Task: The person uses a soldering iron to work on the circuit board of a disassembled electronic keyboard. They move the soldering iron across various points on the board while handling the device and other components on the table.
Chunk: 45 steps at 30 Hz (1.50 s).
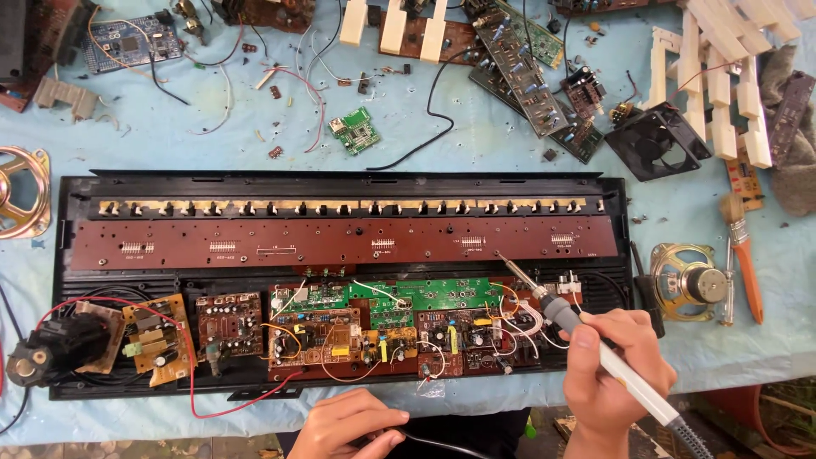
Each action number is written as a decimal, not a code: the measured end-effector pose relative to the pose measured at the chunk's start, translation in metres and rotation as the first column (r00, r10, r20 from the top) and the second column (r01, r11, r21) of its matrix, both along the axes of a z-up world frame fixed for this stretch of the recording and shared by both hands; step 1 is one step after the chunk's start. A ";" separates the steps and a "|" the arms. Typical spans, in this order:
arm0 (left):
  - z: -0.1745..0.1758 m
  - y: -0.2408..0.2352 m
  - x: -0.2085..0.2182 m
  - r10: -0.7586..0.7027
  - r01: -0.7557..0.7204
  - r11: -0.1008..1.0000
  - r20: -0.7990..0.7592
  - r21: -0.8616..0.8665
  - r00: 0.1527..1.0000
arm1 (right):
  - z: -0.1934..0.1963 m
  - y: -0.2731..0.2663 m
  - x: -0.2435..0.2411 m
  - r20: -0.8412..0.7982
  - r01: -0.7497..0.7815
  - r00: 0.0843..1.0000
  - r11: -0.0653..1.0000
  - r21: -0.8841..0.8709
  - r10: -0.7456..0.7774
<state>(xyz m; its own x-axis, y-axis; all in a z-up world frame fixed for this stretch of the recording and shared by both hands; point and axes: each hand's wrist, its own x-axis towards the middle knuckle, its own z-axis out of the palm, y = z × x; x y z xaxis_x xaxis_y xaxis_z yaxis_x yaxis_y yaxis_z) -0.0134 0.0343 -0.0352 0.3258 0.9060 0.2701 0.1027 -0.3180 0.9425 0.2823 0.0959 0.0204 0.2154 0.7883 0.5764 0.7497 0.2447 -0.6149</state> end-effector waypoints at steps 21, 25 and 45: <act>0.001 0.000 -0.001 -0.006 0.006 1.000 0.001 0.001 1.000 | 0.002 0.003 0.001 0.016 0.001 1.000 0.996 -0.090 0.001; 0.001 0.001 -0.001 -0.014 0.013 1.000 0.002 0.025 1.000 | 0.004 0.004 0.000 0.011 -0.015 1.000 0.996 -0.085 0.016; 0.016 0.001 -0.008 -0.024 0.027 0.996 0.038 -0.081 0.999 | 0.046 0.070 -0.113 0.034 -0.395 0.913 0.901 -0.179 0.407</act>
<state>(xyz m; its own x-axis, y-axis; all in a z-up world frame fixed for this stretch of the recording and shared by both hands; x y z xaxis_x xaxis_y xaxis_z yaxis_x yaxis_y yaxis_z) -0.0212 0.0353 -0.0195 0.3407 0.9168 0.2083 0.0603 -0.2424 0.9683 0.1690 0.1657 0.0667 -0.1749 0.8844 0.4328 0.6514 0.4335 -0.6227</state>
